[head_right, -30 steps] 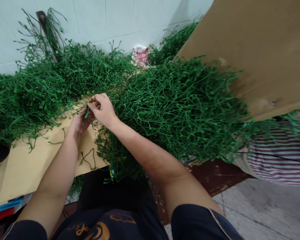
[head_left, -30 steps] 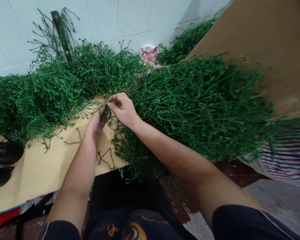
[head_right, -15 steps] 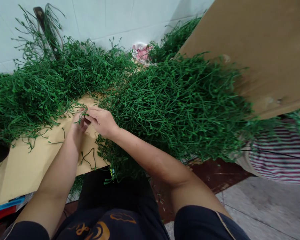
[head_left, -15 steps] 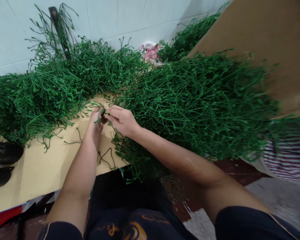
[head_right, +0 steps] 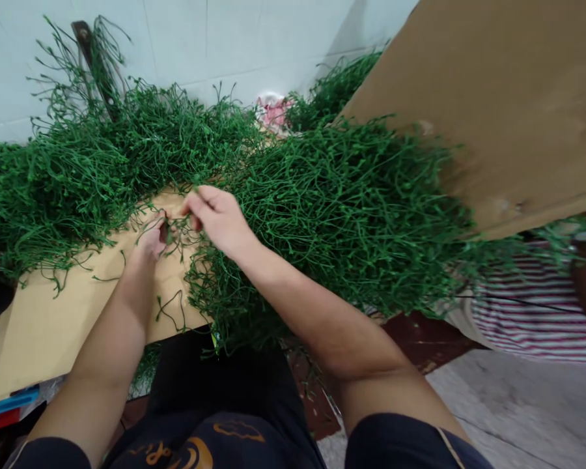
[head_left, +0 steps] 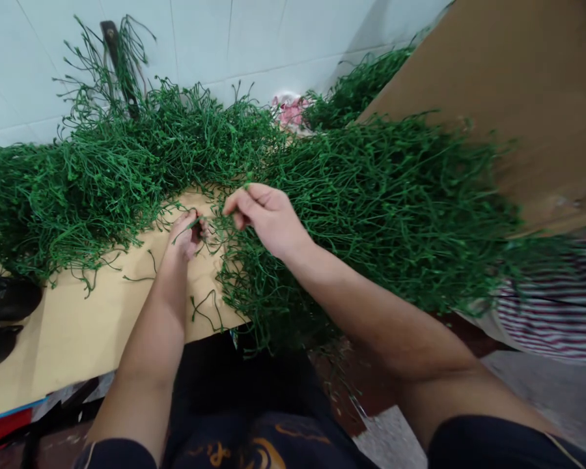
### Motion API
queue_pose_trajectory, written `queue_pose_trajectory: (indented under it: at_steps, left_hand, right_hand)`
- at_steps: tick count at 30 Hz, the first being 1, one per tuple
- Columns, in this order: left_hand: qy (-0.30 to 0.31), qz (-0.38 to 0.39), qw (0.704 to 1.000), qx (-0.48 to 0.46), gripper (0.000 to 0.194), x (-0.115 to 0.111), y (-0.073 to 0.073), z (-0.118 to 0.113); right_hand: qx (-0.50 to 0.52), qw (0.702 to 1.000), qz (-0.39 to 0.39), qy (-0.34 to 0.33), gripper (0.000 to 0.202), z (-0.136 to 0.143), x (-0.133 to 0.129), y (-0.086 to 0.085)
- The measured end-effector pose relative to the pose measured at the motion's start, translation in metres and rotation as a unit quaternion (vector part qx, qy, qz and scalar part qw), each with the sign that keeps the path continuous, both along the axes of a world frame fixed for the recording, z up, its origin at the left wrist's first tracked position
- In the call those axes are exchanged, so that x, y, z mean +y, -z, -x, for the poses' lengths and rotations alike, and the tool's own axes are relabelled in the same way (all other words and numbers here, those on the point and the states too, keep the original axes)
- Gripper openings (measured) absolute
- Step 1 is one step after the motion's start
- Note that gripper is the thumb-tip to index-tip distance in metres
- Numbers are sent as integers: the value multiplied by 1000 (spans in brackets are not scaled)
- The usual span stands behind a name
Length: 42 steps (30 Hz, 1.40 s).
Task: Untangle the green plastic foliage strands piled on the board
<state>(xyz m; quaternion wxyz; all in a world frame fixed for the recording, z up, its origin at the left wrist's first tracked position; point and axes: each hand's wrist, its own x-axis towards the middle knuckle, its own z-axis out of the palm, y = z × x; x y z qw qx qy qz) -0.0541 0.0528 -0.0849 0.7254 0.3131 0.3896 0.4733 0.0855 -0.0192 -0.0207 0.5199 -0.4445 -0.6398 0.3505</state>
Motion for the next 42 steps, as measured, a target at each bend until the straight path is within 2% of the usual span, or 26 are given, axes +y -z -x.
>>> queue_pose_trajectory:
  at_steps: [2, 4, 9, 14, 16, 21, 23, 26, 35, 39, 42]
  left_hand:
    - [35, 0, 999, -23, 17, -5, -3, -1]
    - [74, -8, 996, -53, 10, -8, -5, -2]
    - [123, -1, 988, -91, 12, -7, -9, 0]
    - [111, 5, 987, -115, 16, -4, -14, 3]
    - [104, -15, 990, -98, 12, -4, -13, 1]
    - [81, -56, 995, -29, 28, -7, -9, -6]
    - [46, -63, 997, -28, 21, -7, -8, -8]
    - [-7, -62, 997, -38, 7, -4, -8, -8]
    - [-43, -29, 997, -53, 10, 5, 1, -10]
    - [6, -5, 999, -39, 11, 5, 1, -6]
    - [43, -20, 998, -51, 11, 2, -4, -1]
  right_hand:
    - [99, 992, 72, 35, 36, -11, 12, 10]
    - [158, 980, 111, 42, 37, -15, 18, 18]
    - [220, 964, 141, 38, 34, -9, 26, 26]
    - [255, 955, 148, 33, 29, -8, 35, 30]
    - [270, 950, 155, 28, 26, -9, 36, 32]
    - [290, 941, 171, 27, 25, -7, 36, 33]
    - [303, 935, 183, 26, 23, -5, 35, 31]
    - [303, 933, 195, 18, 22, -1, 33, 31]
    - [215, 968, 128, -7, 37, 13, 26, 37]
    - [170, 981, 91, -19, 36, 16, 27, 37]
    - [154, 984, 84, -12, 30, 13, 28, 33]
